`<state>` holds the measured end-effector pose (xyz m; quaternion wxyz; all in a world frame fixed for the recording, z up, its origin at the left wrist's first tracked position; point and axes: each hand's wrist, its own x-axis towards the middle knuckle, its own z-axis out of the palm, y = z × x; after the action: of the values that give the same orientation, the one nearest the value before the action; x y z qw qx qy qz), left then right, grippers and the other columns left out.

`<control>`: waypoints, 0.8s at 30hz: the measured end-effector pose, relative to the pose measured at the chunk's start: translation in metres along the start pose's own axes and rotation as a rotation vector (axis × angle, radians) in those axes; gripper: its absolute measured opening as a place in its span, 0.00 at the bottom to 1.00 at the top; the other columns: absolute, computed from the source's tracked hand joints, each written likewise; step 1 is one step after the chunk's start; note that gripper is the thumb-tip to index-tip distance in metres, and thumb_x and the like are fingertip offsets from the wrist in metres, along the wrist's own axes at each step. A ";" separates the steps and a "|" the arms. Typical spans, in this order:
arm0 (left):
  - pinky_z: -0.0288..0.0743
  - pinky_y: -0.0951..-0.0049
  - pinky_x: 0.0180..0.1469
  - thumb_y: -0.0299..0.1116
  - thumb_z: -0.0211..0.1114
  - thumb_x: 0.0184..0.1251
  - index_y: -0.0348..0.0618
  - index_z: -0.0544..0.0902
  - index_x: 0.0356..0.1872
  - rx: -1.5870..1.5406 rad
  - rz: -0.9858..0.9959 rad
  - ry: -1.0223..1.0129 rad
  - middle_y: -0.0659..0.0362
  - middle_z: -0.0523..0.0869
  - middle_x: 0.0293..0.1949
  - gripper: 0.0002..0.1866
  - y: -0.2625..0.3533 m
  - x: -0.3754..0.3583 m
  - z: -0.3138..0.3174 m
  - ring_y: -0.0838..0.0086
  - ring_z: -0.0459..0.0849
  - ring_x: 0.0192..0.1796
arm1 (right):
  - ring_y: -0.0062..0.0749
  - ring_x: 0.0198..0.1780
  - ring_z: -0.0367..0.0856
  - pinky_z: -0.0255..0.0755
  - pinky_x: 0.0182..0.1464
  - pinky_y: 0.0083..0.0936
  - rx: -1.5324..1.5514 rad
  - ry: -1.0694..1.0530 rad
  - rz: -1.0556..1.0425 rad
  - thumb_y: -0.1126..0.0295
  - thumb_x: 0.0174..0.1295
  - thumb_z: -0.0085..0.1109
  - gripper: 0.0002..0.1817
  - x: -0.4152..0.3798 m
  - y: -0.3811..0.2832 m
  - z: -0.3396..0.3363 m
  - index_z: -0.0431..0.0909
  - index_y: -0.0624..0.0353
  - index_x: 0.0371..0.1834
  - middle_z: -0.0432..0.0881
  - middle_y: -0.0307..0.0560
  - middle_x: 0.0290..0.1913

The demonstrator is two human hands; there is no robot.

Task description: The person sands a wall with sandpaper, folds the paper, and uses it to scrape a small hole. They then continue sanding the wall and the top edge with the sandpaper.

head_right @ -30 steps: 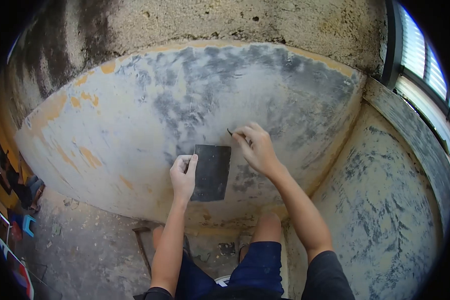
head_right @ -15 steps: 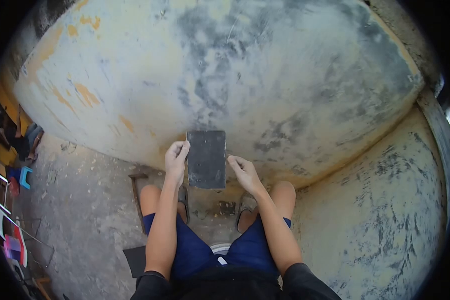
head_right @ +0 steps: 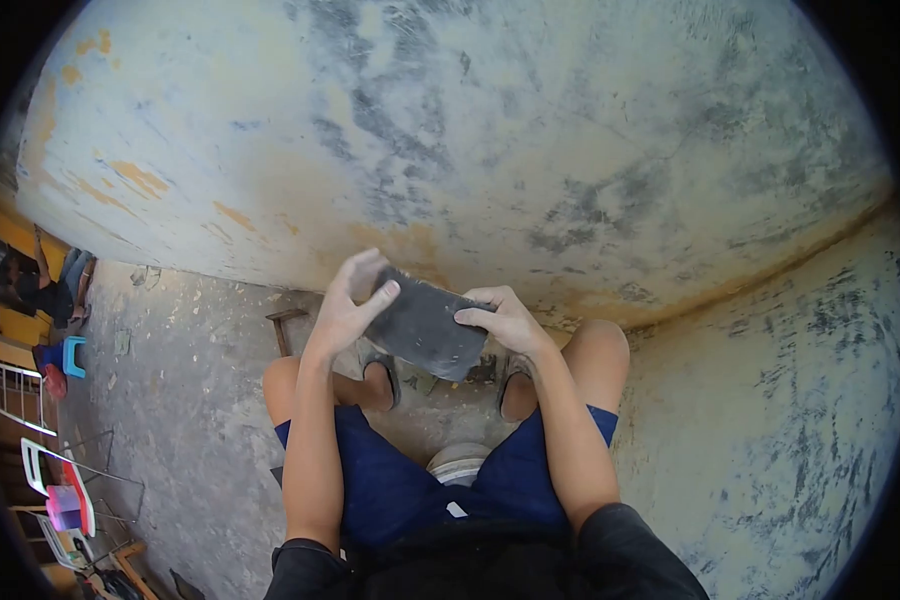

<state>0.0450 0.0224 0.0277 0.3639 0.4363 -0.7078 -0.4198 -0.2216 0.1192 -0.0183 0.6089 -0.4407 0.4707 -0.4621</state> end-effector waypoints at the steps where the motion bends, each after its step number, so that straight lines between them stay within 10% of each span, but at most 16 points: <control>1: 0.66 0.56 0.79 0.46 0.79 0.69 0.32 0.70 0.76 -0.203 -0.239 -0.260 0.38 0.74 0.76 0.43 0.000 -0.001 0.002 0.50 0.73 0.78 | 0.21 0.40 0.86 0.79 0.49 0.22 0.025 0.029 0.012 0.75 0.67 0.72 0.08 -0.001 -0.001 -0.001 0.90 0.67 0.45 0.90 0.42 0.40; 16: 0.64 0.55 0.80 0.62 0.81 0.59 0.26 0.61 0.82 0.089 -0.117 -0.316 0.31 0.68 0.76 0.62 0.005 -0.013 0.056 0.47 0.70 0.79 | 0.28 0.51 0.89 0.85 0.56 0.27 0.564 0.197 -0.048 0.75 0.70 0.71 0.19 -0.012 -0.008 0.024 0.82 0.68 0.62 0.90 0.48 0.53; 24: 0.76 0.59 0.71 0.52 0.87 0.56 0.26 0.71 0.74 -0.329 -0.255 -0.315 0.42 0.81 0.64 0.53 0.020 -0.014 0.062 0.57 0.82 0.68 | 0.25 0.59 0.83 0.76 0.65 0.26 -0.057 0.449 -0.221 0.68 0.77 0.67 0.24 -0.009 0.011 0.042 0.76 0.68 0.70 0.86 0.48 0.60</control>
<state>-0.0107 0.0574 0.0205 0.2595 0.3864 -0.6171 -0.6345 -0.1796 0.1340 -0.0208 0.4221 -0.3926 0.5560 -0.5987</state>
